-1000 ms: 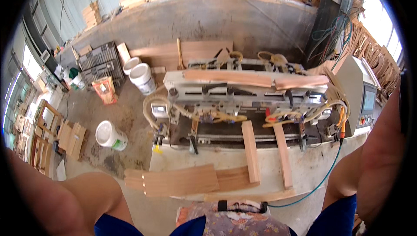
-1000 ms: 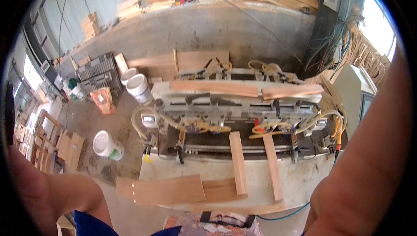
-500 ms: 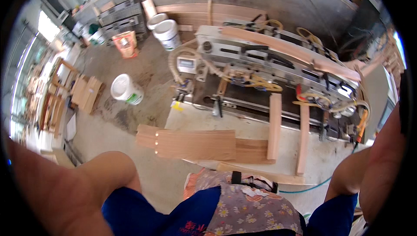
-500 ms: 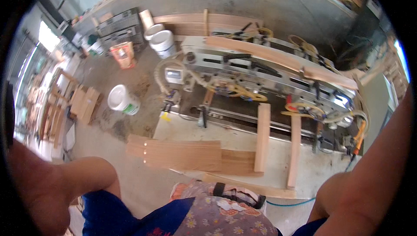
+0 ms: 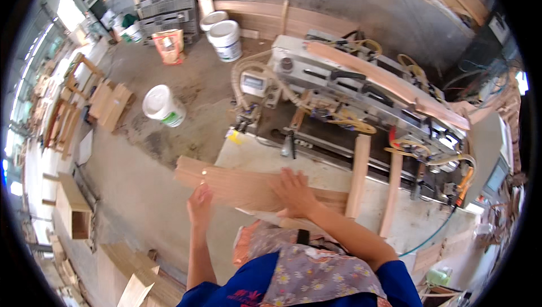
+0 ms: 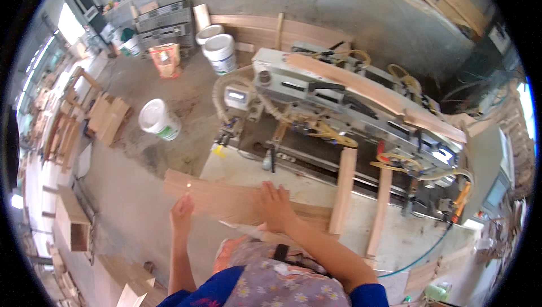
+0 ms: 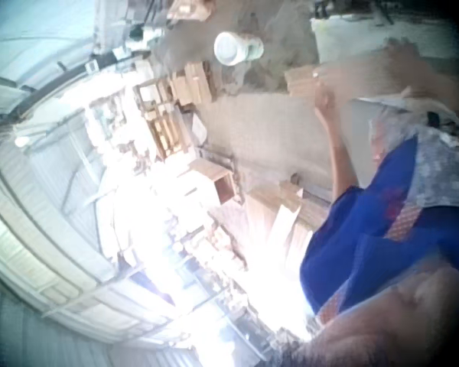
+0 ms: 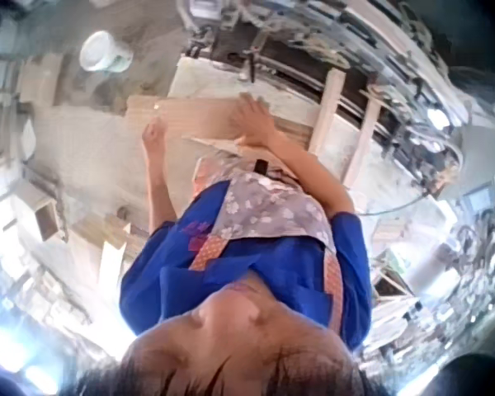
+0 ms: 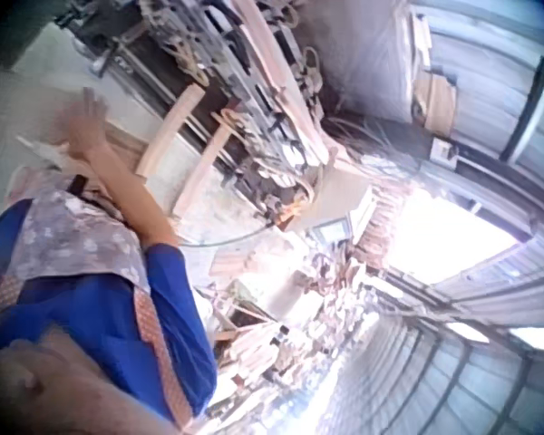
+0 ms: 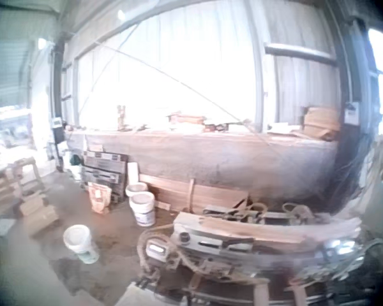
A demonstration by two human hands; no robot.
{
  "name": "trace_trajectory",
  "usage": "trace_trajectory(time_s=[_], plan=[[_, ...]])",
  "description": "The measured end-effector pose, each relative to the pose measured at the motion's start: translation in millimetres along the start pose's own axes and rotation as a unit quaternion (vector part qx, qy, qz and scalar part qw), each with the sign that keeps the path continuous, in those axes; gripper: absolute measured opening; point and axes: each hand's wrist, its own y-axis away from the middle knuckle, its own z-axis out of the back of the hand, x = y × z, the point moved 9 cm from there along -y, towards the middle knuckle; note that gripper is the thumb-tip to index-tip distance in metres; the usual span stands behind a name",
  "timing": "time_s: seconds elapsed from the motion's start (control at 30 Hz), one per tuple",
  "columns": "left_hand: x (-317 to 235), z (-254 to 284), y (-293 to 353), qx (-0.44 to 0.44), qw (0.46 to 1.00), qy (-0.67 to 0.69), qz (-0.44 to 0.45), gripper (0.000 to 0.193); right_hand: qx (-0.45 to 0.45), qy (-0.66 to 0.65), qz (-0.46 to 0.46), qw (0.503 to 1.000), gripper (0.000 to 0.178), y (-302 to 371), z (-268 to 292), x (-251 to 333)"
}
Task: The person operates a CNC woodworking machine in a workshop, feeding wooden planks into the machine to be processed. They handle the wood pieces by hand, positioning them on the machine bed and retrieving them after the operation, occasionally stacking the finished pieces.
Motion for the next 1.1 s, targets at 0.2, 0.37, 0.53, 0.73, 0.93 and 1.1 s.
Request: trace_trajectory(time_s=[0.2,0.37,0.53,0.73,0.93,1.1], plan=[[-33.3,2.3,4.8,0.013,0.999,0.002,-0.043,0.031,0.082,-0.039,-0.024,0.996,0.1,-11.0,6.9,5.9],[-76.9,14.2,2.5,-0.027,0.995,0.037,-0.088,0.034,0.15,-0.233,-0.102,0.955,0.091,16.0,19.2,-3.0],[-152.3,20.4,13.7,-0.116,0.971,0.123,-0.167,0.052,0.263,-0.684,-0.067,0.677,0.096,75.8,33.6,-6.3],[-199.7,-125.3,3.8,0.252,0.815,0.518,-0.06,0.07,0.134,-0.861,0.012,0.491,0.107,90.7,128.0,-12.3],[-252.8,-217.2,21.8,0.361,0.765,0.525,0.089,0.068,0.047,-0.864,-0.078,0.495,0.1,106.0,141.8,-45.7],[-301.8,-234.7,10.9,0.388,0.766,0.509,0.067,0.06,-0.127,-0.717,-0.053,0.683,0.089,113.6,217.6,-89.1]])
